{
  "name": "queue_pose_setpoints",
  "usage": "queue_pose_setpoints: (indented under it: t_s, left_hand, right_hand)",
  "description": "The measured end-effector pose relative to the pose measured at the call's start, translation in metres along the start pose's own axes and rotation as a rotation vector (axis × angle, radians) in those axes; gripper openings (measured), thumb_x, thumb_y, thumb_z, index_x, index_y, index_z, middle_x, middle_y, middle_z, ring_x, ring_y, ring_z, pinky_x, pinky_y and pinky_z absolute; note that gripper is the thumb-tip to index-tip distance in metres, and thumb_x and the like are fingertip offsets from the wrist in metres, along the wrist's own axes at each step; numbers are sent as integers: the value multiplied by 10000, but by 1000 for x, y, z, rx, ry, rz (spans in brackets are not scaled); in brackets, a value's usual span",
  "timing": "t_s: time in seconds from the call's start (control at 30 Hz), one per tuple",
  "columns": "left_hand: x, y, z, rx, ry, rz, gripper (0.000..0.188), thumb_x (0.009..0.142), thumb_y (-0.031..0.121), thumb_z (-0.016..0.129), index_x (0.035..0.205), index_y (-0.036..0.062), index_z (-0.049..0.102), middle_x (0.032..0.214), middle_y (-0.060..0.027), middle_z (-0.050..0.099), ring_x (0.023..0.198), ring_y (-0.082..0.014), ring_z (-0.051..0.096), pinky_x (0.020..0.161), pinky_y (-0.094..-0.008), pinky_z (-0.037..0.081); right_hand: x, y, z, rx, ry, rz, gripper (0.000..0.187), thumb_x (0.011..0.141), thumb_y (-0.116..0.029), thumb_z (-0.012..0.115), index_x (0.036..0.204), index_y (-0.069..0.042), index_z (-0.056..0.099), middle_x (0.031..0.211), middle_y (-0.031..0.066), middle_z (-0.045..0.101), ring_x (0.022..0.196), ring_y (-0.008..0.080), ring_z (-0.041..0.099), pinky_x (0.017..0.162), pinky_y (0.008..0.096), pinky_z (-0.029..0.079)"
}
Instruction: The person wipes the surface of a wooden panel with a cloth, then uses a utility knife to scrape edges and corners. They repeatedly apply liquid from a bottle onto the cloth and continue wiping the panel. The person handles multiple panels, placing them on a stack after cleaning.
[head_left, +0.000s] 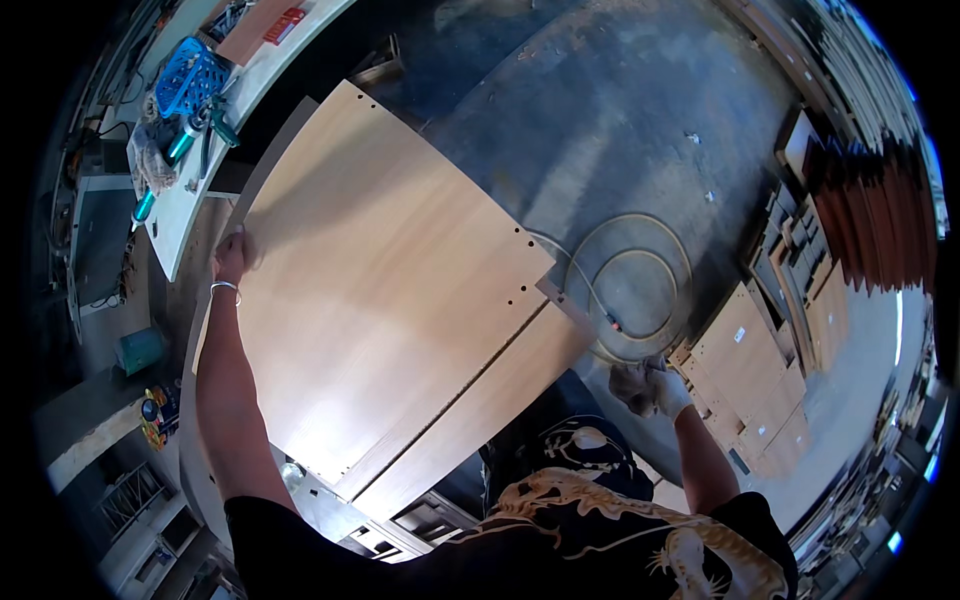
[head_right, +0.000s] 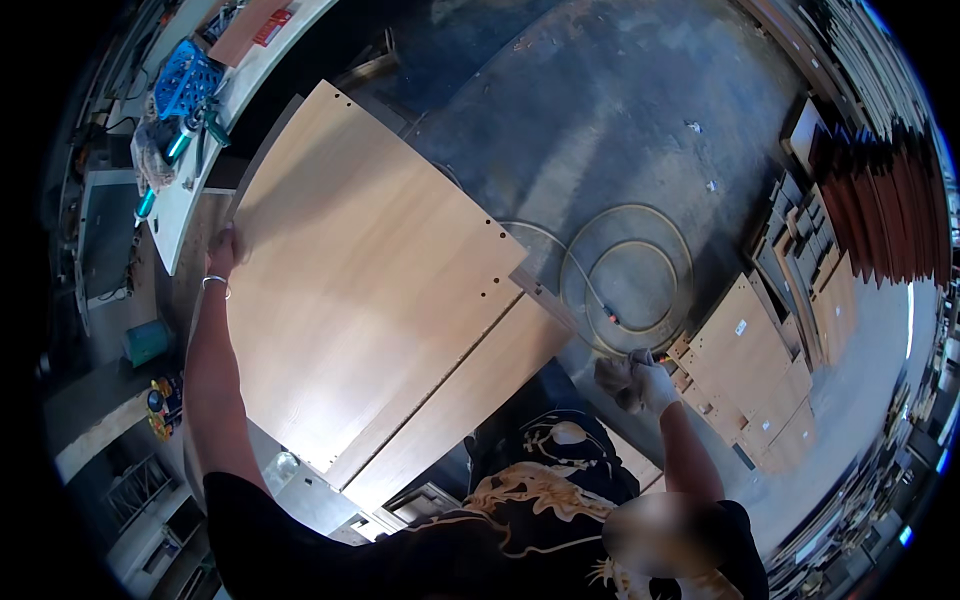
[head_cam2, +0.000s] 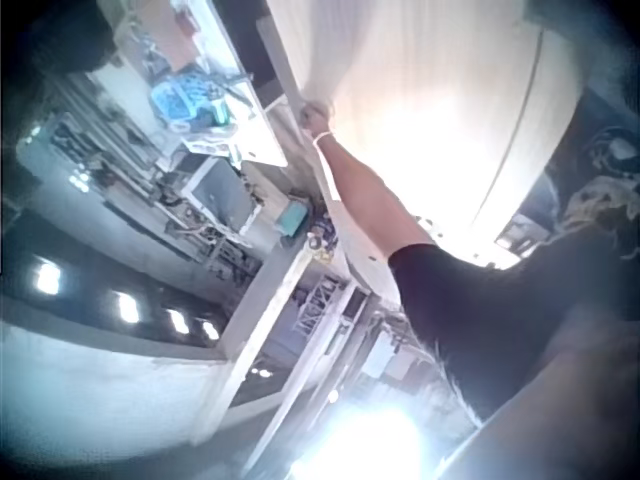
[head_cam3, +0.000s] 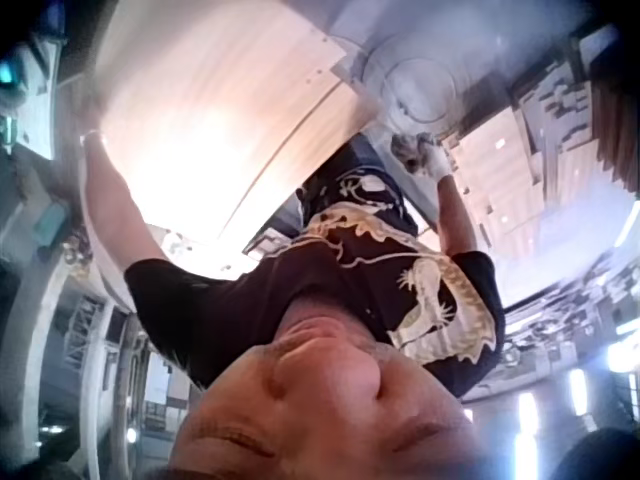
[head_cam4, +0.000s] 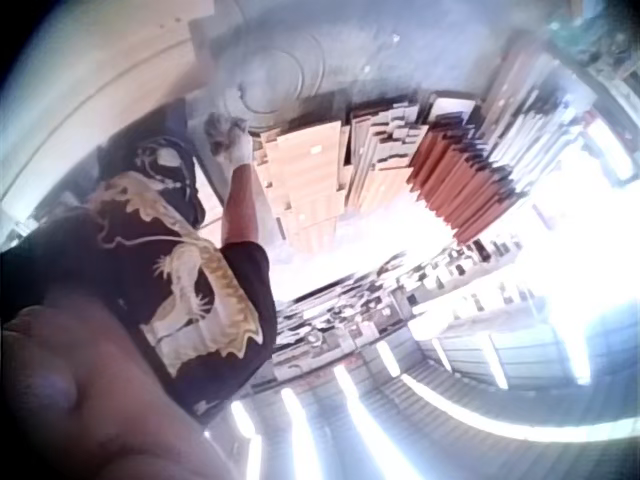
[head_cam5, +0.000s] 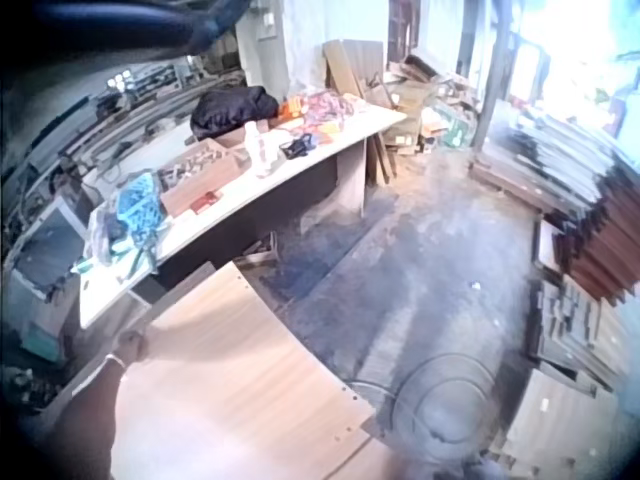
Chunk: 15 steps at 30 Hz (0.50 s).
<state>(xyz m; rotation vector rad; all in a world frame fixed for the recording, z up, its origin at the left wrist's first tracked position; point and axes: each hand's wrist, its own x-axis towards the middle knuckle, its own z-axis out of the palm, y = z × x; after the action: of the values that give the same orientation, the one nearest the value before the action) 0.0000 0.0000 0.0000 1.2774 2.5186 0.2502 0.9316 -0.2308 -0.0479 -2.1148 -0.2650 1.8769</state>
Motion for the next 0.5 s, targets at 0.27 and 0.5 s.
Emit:
queue_pose_setpoints:
  t_s: [0.27, 0.5]
  left_hand:
    - [-35, -18, 108, -126, 11, 126, 580, 1011, 563, 556, 1028, 18, 752, 1003, -228, 749, 877, -319, 698, 840, -426, 515]
    - [-94, -40, 95, -45, 114, 143, 530, 996, 569, 533, 953, 86, 746, 958, -216, 729, 906, -436, 687, 766, -514, 523]
  right_hand:
    - [7, -36, 3, 42, -82, 90, 330, 886, -60, 535, 1188, -14, 659, 1070, 99, 694, 909, 248, 700, 784, 340, 564]
    - [-34, -115, 105, 253, -493, -483, 469, 818, 47, 494, 1261, -16, 636, 1265, 113, 641, 1189, 226, 618, 1035, 349, 484]
